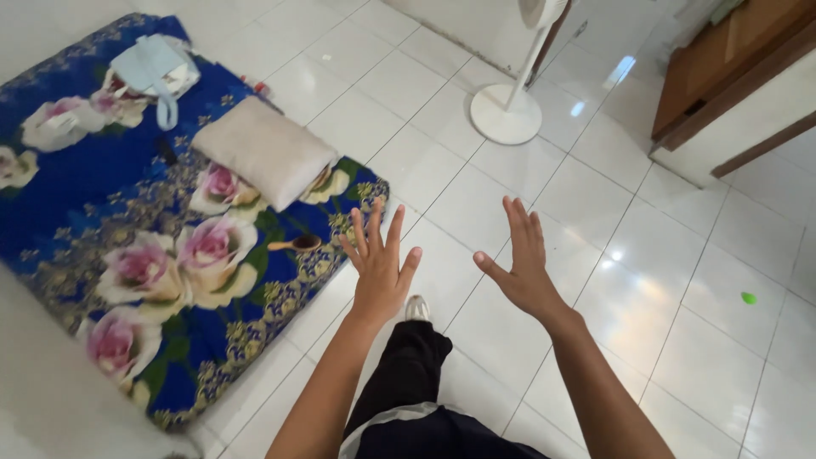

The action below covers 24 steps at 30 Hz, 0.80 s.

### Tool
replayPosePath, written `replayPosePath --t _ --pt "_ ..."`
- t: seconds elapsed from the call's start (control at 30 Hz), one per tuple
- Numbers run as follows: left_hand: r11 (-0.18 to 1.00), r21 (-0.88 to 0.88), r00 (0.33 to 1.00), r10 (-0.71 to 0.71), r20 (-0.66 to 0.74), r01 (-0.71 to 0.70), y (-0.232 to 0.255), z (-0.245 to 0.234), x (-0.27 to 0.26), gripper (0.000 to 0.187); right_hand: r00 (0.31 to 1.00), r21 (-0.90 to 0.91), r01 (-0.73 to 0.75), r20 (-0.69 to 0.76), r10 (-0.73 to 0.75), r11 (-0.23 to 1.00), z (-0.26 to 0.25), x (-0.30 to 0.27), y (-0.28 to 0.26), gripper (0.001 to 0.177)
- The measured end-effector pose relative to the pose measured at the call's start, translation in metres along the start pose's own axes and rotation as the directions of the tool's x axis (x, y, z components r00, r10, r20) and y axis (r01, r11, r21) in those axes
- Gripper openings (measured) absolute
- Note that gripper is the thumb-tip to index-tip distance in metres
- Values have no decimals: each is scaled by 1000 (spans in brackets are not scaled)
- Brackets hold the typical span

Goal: Picking up and relocating various household items like clothes, glassware, a pillow, an electric fan, and a bag across multiple rooms.

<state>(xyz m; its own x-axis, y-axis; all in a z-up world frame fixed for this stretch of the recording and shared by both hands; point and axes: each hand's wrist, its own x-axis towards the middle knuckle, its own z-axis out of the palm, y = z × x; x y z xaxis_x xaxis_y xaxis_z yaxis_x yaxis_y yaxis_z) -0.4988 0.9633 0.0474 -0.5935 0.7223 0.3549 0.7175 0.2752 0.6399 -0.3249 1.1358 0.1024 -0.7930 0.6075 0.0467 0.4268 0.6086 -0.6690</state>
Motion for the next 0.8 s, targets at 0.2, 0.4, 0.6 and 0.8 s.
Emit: replayPosePath --t 0.2,0.4,0.6,0.8 --pt "999 -33 1000 30 -9 -31 -23 60 141 66 998 -54 -20 -52 17 998 -44 136 37 94" --pt "994 -21 994 105 33 -104 -27 95 289 70 996 -144 -57 -72 47 988 -72 269 79 95" --pt "988 -24 982 152 109 -150 -22 143 400 70 992 -53 -58 -114 52 997 -89 357 126 92" --pt "987 -21 968 162 189 -161 -27 197 495 69 987 -23 -109 -123 106 994 -116 449 185 87"
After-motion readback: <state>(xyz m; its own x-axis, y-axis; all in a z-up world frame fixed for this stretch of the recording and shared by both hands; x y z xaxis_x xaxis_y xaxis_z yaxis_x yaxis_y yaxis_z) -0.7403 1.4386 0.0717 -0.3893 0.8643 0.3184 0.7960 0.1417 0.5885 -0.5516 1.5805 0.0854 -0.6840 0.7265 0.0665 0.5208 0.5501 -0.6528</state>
